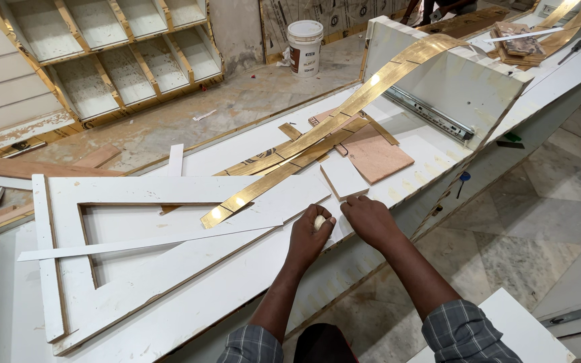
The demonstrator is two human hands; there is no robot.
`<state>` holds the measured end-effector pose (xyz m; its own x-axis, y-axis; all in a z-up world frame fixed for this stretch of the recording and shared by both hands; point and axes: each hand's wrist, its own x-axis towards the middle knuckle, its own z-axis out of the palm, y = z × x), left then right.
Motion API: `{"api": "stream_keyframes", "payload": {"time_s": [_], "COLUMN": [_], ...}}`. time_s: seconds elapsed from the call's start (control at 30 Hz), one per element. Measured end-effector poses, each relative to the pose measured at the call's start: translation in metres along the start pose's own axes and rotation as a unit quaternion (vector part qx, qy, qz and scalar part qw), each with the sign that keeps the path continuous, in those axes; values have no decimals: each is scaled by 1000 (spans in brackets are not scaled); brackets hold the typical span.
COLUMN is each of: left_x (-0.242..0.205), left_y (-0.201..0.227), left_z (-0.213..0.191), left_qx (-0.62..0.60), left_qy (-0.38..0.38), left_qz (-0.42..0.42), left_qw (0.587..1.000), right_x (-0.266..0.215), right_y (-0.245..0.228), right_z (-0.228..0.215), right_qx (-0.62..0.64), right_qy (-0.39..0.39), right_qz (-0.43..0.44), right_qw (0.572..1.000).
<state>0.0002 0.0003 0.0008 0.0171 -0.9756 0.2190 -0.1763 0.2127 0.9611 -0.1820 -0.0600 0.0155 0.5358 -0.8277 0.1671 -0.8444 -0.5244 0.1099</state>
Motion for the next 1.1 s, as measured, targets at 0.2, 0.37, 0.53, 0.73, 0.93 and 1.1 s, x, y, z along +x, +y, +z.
{"api": "stream_keyframes", "payload": {"time_s": [0.2, 0.37, 0.53, 0.73, 0.93, 1.1], "left_x": [1, 1, 1, 1, 3, 0], "left_y": [-1, -4, -6, -6, -4, -3], "left_z": [1, 1, 1, 0, 1, -1], "left_qx": [-17, -27, -32, -27, -31, -40], "left_qy": [-3, -8, -7, 1, 0, -5], "left_qz": [8, -4, 5, 13, -25, -14], "left_qw": [1000, 1000, 999, 1000, 999, 999], "right_x": [2, -11, -18, -20, -42, -64], "right_y": [2, 10, 13, 3, 5, 6], "right_z": [9, 2, 3, 13, 1, 7], "right_qx": [26, 139, 191, 159, 190, 151], "right_qy": [47, 1, 79, 103, 101, 116], "right_qz": [-1, 83, 32, 54, 48, 25], "right_qw": [999, 987, 978, 980, 975, 981]}}
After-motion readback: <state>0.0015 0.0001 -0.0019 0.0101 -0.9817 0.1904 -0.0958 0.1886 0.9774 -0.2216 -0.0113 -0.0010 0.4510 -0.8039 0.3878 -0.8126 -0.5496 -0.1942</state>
